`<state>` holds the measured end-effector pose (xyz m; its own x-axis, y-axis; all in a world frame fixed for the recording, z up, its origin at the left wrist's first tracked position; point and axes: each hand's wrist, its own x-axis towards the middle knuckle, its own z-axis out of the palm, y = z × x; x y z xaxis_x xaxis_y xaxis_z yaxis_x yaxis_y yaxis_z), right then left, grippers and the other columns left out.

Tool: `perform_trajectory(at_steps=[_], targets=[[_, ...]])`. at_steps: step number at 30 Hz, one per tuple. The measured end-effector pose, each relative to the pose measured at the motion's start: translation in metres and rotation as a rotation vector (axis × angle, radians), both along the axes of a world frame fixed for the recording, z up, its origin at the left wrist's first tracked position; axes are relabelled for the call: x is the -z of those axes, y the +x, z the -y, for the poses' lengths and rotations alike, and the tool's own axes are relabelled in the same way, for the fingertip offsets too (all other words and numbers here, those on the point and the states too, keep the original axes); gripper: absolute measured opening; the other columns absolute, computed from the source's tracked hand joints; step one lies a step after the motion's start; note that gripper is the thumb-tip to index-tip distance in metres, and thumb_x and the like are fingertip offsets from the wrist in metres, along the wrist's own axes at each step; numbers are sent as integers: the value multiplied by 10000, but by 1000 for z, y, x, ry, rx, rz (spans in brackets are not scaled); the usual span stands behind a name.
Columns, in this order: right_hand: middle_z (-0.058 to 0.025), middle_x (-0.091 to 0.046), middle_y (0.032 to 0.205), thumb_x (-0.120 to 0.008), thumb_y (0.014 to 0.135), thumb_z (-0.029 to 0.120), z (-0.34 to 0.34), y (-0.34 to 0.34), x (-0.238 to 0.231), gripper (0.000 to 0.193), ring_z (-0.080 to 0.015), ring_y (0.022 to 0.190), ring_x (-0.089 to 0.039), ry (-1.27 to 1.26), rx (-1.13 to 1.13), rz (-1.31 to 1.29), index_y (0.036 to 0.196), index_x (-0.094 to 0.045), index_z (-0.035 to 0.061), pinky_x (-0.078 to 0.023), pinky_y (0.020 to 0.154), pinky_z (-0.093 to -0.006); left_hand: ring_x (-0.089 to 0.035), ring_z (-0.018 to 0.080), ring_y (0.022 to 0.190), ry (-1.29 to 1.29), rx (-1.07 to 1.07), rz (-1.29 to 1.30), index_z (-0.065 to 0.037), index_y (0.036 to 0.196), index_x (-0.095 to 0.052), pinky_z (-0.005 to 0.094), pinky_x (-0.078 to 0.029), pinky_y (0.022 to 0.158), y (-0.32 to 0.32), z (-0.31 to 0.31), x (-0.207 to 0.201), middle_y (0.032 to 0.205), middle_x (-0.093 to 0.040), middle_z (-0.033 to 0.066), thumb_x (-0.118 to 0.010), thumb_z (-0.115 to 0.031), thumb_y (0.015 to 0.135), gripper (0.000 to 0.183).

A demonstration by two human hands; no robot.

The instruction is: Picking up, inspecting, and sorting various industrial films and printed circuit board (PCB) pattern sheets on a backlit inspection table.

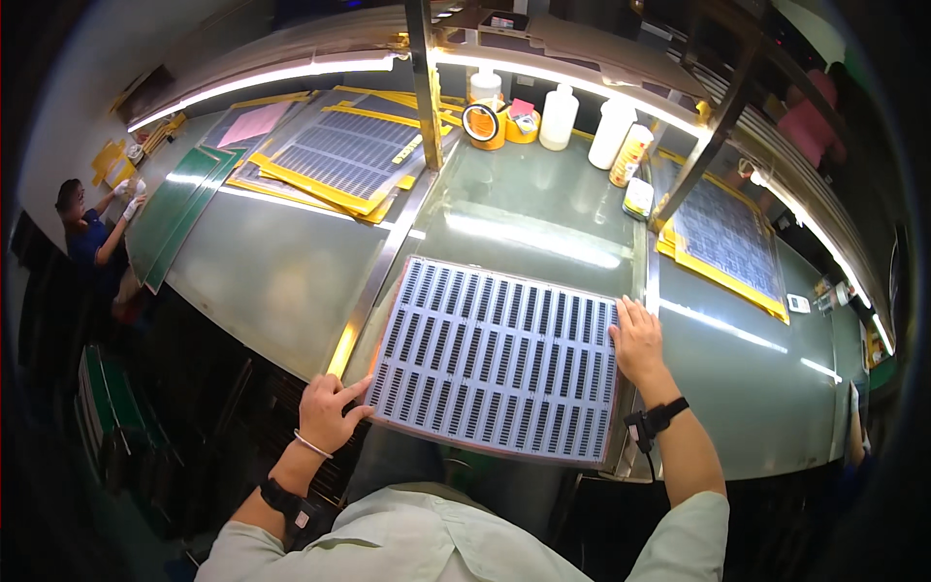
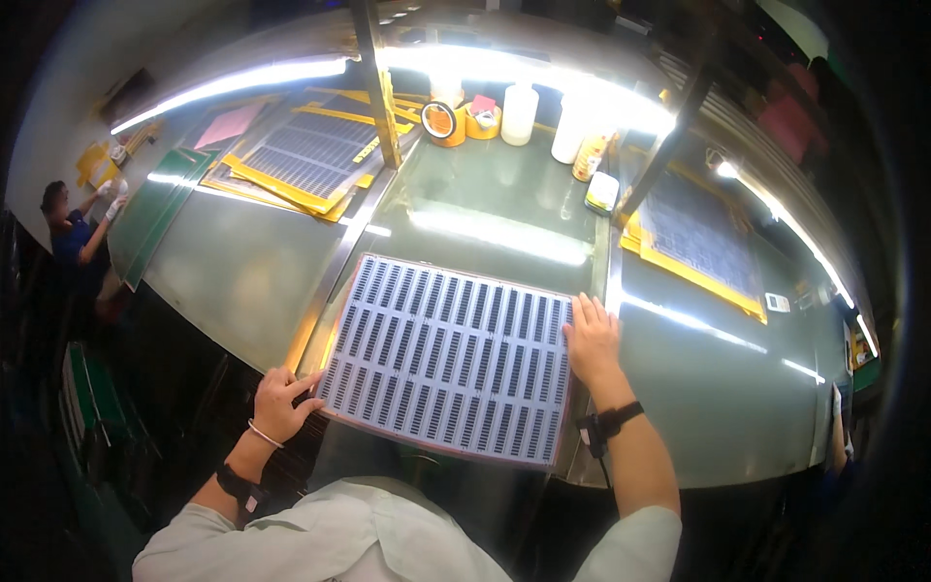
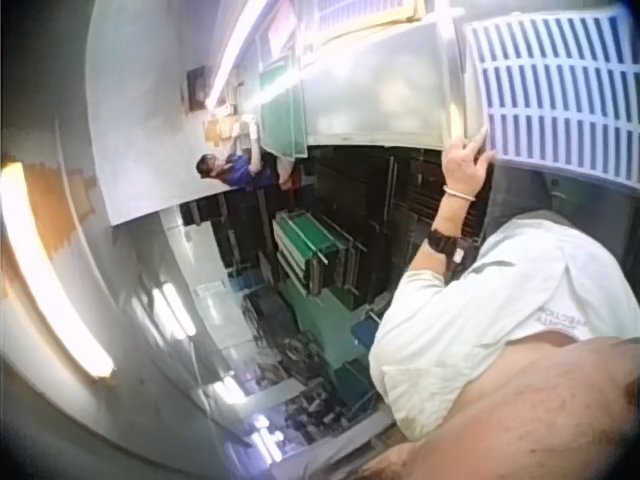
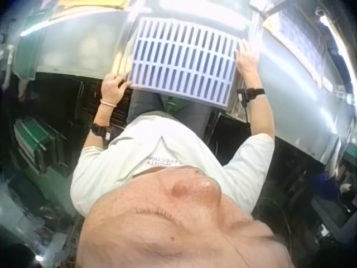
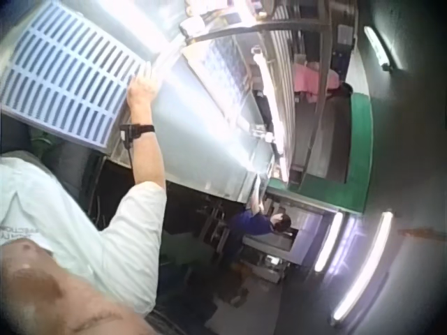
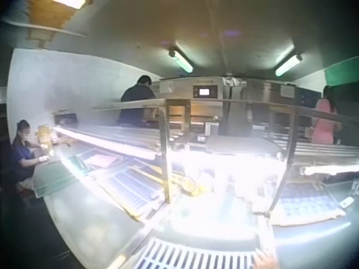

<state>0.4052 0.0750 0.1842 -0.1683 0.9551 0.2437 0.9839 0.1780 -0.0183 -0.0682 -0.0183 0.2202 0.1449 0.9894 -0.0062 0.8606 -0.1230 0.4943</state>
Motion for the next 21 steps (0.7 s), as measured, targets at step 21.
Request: perform_trajectory(at_steps=[21], targets=[[-157, -348, 1379, -517, 853, 194, 8, -8, -2, 515, -369, 1308, -256, -46, 34, -80, 1307, -386, -9, -191, 1070, -484, -185, 279, 1355, 313, 174, -379, -53, 1344, -369, 522, -119, 1081, 69, -180, 43, 1432, -303, 89, -412, -463, 892, 611]])
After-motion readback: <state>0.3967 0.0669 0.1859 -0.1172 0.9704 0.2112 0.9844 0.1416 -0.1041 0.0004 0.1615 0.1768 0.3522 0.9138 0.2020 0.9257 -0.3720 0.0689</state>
